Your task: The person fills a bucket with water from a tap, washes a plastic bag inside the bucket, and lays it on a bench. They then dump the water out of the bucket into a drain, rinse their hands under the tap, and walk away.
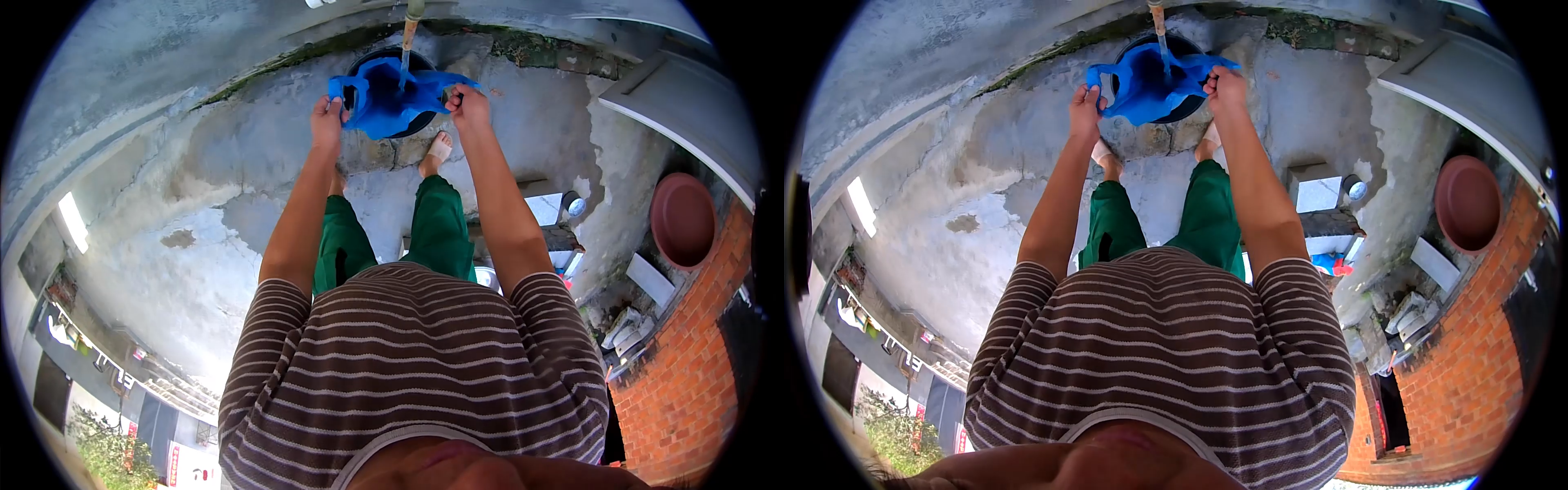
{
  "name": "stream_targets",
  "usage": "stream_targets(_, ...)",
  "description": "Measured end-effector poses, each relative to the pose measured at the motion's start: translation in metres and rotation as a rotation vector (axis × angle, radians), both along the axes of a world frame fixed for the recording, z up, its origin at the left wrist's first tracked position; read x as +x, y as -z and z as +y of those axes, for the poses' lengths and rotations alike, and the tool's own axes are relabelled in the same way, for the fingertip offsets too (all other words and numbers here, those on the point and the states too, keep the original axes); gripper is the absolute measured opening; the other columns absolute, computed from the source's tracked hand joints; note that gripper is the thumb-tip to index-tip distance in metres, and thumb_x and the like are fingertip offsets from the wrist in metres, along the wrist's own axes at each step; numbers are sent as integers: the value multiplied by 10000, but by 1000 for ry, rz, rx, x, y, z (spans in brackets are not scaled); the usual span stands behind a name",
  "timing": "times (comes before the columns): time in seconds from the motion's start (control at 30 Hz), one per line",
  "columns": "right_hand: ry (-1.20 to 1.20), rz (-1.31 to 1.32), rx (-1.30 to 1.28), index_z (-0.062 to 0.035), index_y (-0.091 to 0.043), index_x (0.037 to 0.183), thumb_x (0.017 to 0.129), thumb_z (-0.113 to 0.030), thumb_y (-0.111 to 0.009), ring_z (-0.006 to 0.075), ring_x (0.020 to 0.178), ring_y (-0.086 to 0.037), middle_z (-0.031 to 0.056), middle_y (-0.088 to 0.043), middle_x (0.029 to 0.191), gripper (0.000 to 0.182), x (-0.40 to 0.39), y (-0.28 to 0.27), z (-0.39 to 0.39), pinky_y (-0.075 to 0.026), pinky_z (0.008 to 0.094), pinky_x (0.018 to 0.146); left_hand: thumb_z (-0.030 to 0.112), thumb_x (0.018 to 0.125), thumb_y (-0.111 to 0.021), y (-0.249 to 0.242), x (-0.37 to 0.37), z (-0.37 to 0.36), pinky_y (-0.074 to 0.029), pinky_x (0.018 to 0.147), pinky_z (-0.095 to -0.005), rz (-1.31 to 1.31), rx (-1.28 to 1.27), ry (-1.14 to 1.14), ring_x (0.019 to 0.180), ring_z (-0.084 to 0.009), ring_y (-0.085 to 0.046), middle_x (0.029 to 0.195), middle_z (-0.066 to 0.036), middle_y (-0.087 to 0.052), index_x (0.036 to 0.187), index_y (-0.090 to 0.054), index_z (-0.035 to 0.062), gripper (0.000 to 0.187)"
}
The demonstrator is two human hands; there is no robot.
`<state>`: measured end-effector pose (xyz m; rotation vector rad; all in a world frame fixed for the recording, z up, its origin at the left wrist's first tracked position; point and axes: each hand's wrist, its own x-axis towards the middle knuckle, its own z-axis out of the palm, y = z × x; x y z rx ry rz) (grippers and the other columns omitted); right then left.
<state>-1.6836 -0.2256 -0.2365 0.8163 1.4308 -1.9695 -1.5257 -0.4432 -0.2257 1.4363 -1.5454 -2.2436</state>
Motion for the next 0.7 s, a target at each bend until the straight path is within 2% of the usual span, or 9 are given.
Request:
stream_targets(0.17,11,8,-74,-29,-452,782,796,6,-532,114,468,-402,50,-469,637,89,12,2,6,-331,267,382,226,900,-551,8,14,15,-288,458,-205,39,-47,0,516,-52,-420,601,17,-518,874,-568,126,105)
stream_targets(0.23,2,-85,154,-28,-455,782,802,0,-527,112,465,-402,42,-459,619,80,17,28,21,-320,263,381,227,902,-543,27,24,15,-287,462,-205,-81,-45,-19,526,-51,-420,599,20,-512,866,-562,125,110)
stream_targets(0.33,-78,46,51,-37,-461,780,802,-3,-520,110,456,-392,35,-454,616,71,16,7,7,-307,255,375,224,901,-541,11,17,10,-284,460,-208,9,-2,-9,528,-52,-419,597,22,-509,868,-558,129,103)
stream_targets(0.37,1,18,-46,-43,-464,793,802,-3,-517,109,441,-380,28,-446,607,67,21,4,8,-306,251,378,224,901,-541,5,24,13,-284,460,-208,-11,6,-10,528,-52,-419,597,22,-509,868,-558,129,103)
stream_targets(0.43,-30,27,24,-55,-446,785,804,1,-518,112,465,-374,34,-446,623,93,18,17,10,-319,264,407,223,902,-536,0,16,10,-278,458,-206,13,-42,-64,520,-53,-414,601,24,-509,869,-555,138,93)
stream_targets(0.47,-52,28,104,-67,-429,776,806,5,-519,115,488,-367,39,-446,640,119,23,21,17,-331,277,437,223,902,-536,11,22,10,-278,458,-206,8,-39,-61,520,-53,-414,601,24,-509,869,-555,138,93)
stream_targets(0.53,-19,-34,75,-73,-428,780,805,0,-522,110,486,-366,33,-445,640,122,27,24,25,-329,271,434,223,903,-533,45,31,8,-277,455,-204,-84,-36,-116,516,-50,-405,607,25,-510,875,-554,146,84)
stream_targets(0.63,22,-22,12,-80,-427,777,802,-4,-521,105,482,-364,27,-444,639,124,14,5,11,-319,265,418,212,905,-526,2,15,20,-290,476,-209,37,58,-53,532,-54,-407,613,22,-514,891,-559,138,83)
stream_targets(0.7,39,9,-8,-79,-445,760,800,-5,-518,114,474,-381,31,-442,626,111,22,13,23,-333,264,406,204,906,-524,12,24,35,-297,493,-213,2,50,-14,545,-56,-411,616,19,-518,908,-559,125,86)
